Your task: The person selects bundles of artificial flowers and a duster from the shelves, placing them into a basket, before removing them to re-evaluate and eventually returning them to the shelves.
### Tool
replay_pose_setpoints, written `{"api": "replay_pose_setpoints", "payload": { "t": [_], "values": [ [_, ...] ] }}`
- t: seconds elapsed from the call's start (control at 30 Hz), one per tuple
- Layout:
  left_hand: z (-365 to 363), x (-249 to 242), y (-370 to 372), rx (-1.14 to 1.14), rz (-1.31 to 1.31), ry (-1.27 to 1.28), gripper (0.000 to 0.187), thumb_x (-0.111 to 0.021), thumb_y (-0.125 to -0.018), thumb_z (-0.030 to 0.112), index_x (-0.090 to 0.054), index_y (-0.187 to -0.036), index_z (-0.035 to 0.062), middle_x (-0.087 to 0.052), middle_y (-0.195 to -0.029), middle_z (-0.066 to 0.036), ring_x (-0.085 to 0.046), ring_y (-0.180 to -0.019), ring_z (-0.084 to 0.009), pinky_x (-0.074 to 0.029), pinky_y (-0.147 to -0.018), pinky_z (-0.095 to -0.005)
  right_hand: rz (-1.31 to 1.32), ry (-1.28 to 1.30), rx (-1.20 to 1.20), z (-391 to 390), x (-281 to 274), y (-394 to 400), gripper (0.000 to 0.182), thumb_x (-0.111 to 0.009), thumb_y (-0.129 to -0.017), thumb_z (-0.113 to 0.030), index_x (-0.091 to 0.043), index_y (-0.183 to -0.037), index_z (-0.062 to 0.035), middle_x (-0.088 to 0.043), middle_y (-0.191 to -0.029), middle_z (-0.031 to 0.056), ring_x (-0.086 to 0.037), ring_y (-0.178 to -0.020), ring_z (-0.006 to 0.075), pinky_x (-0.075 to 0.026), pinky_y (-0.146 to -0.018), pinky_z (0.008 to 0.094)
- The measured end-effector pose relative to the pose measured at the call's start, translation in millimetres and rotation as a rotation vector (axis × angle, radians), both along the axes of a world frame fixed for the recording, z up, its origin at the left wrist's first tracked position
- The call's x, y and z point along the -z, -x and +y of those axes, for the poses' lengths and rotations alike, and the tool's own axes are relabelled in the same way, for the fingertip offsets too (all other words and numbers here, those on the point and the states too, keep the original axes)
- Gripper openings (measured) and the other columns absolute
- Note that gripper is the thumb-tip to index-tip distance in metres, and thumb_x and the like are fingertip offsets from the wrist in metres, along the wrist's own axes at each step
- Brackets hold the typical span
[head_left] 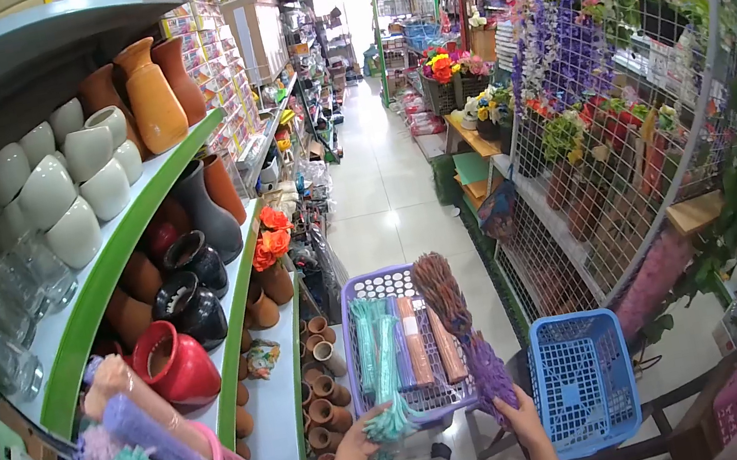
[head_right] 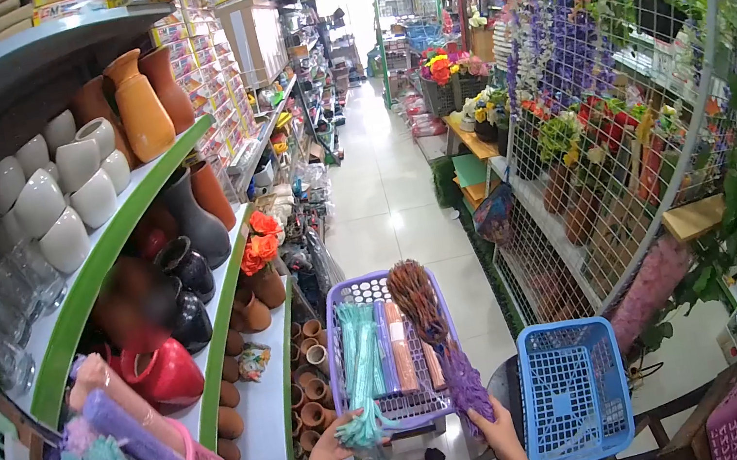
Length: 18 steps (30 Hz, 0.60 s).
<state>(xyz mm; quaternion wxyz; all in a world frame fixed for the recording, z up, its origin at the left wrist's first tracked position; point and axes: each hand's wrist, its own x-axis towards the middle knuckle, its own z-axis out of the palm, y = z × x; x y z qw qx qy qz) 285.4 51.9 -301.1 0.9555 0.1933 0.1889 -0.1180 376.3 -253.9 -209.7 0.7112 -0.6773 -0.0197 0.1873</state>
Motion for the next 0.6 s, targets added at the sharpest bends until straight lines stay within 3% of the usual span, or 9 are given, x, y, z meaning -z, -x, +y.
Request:
{"api": "replay_pose_setpoints", "payload": {
  "t": [0.07, 0.13, 0.17, 0.27, 0.37, 0.43, 0.5, 0.53, 0.6],
  "values": [
    [-3, 14, 18, 0.041, 0.100, 0.031, 0.034, -0.058, -0.083, 0.013, -0.051, -0.113, -0.0012, -0.062, -0.096, -0.015, -0.063, -0.085, -0.0294, -0.052, -0.080, -0.0402, -0.043, 0.003, -0.014, -14, 3, 13, 0.047, -0.068, -0.080, -0.017, -0.051, -0.120, -0.0021, -0.061, -0.090, 0.0047, -0.054, -0.064, 0.0084, -0.042, -0.050, 0.0212],
    [-28, -22, 36, 0.060, -0.081, -0.058, 0.043, -0.057, -0.081, 0.009, -0.045, -0.121, -0.0010, -0.061, -0.102, -0.016, -0.063, -0.086, -0.0301, -0.051, -0.080, -0.0407, -0.076, -0.058, -0.098, -29, 3, 25, 0.042, -0.071, -0.078, -0.015, -0.058, -0.114, 0.0002, -0.062, -0.089, 0.0007, -0.054, -0.071, 0.0056, -0.042, -0.062, 0.0190],
    [-34, -21, 45, 0.025, -0.004, 0.020, 0.050, -0.057, -0.078, 0.004, -0.041, -0.125, 0.0000, -0.060, -0.103, -0.018, -0.063, -0.086, -0.0300, -0.051, -0.080, -0.0397, -0.035, -0.010, -0.167, -42, 4, 28, 0.041, -0.072, -0.076, -0.012, -0.058, -0.112, -0.0013, -0.063, -0.092, 0.0024, -0.057, -0.071, 0.0081, -0.046, -0.065, 0.0209],
    [-73, -76, 61, 0.036, -0.170, -0.090, 0.040, -0.055, -0.080, 0.008, -0.049, -0.118, -0.0023, -0.060, -0.104, -0.017, -0.061, -0.094, -0.0298, -0.048, -0.087, -0.0411, -0.049, 0.110, -0.375, -70, -9, 38, 0.039, -0.072, -0.075, -0.012, -0.059, -0.111, -0.0013, -0.063, -0.086, 0.0000, -0.056, -0.069, 0.0071, -0.045, -0.062, 0.0203],
    [-69, -3, 70, 0.079, -0.148, 0.004, 0.036, -0.053, -0.079, 0.011, -0.051, -0.110, -0.0085, -0.059, -0.103, -0.021, -0.059, -0.097, -0.0323, -0.043, -0.092, -0.0440, -0.021, 0.176, -0.541, -98, -20, 39, 0.040, -0.074, -0.075, -0.015, -0.061, -0.111, -0.0023, -0.061, -0.080, -0.0029, -0.052, -0.064, 0.0046, -0.042, -0.056, 0.0198],
    [-83, -11, 72, 0.067, -0.145, 0.113, 0.036, -0.052, -0.080, 0.012, -0.051, -0.108, -0.0102, -0.059, -0.100, -0.020, -0.059, -0.094, -0.0318, -0.044, -0.091, -0.0454, -0.003, 0.169, -0.661, -112, -25, 37, 0.037, -0.073, -0.077, -0.017, -0.062, -0.109, -0.0038, -0.058, -0.073, -0.0047, -0.048, -0.060, 0.0034, -0.039, -0.053, 0.0188],
    [-100, -27, 75, 0.104, -0.328, 0.540, 0.037, -0.051, -0.081, 0.016, -0.051, -0.106, -0.0122, -0.058, -0.094, -0.020, -0.059, -0.081, -0.0301, -0.047, -0.078, -0.0440, 0.017, 0.233, -0.712, -124, -40, 32, 0.035, -0.072, -0.078, -0.018, -0.062, -0.109, -0.0048, -0.057, -0.071, -0.0048, -0.048, -0.059, 0.0033, -0.039, -0.052, 0.0185],
    [-105, -32, 73, 0.105, -0.333, 0.539, 0.037, -0.051, -0.081, 0.016, -0.051, -0.106, -0.0122, -0.058, -0.094, -0.020, -0.059, -0.081, -0.0301, -0.047, -0.078, -0.0440, 0.047, 0.295, -0.760, -130, -50, 29, 0.034, -0.071, -0.078, -0.019, -0.063, -0.108, -0.0057, -0.056, -0.070, -0.0049, -0.047, -0.059, 0.0032, -0.038, -0.051, 0.0182],
    [-110, -35, 75, 0.077, -0.077, 0.247, 0.040, -0.049, -0.084, 0.018, -0.048, -0.112, -0.0108, -0.055, -0.086, -0.017, -0.054, -0.067, -0.0252, -0.044, -0.063, -0.0354, 0.005, 0.309, -0.783, -147, -50, 17, 0.033, -0.072, -0.078, -0.021, -0.063, -0.107, -0.0072, -0.056, -0.068, -0.0052, -0.047, -0.057, 0.0031, -0.037, -0.049, 0.0186]
  ]
}}
